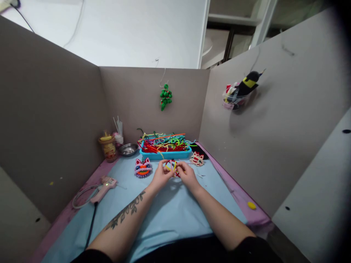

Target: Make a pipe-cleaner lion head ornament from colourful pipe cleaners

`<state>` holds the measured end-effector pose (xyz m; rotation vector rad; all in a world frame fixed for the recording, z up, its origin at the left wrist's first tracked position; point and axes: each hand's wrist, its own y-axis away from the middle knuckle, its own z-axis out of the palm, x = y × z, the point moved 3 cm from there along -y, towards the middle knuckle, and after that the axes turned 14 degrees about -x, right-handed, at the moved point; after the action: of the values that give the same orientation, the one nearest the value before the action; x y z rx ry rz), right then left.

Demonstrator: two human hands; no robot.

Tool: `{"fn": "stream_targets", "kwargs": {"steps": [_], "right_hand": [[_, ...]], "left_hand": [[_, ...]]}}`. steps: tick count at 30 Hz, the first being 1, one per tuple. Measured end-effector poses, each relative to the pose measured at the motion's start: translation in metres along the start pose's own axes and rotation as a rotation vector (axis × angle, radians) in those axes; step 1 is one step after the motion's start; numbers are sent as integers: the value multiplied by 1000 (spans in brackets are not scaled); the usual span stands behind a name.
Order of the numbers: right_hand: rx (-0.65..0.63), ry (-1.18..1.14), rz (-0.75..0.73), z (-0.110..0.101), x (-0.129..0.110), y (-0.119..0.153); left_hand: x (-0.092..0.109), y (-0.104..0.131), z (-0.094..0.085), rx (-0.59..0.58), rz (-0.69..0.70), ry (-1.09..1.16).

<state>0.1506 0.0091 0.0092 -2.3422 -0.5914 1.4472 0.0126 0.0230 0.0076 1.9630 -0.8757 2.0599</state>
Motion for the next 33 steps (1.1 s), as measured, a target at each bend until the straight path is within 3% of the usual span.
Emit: {"fn": "stream_targets", "kwargs": {"steps": [17,25,33], "right_hand": [[-47,-74,5,-2,-9,4],[13,201,-175,1,-17,5],[-107,192,-225,9,-20,4]], "left_hand": [[3,1,3,-2,-22,19],[2,0,-11,189,-34,11],[-2,0,-12,182,-50,51]]}}
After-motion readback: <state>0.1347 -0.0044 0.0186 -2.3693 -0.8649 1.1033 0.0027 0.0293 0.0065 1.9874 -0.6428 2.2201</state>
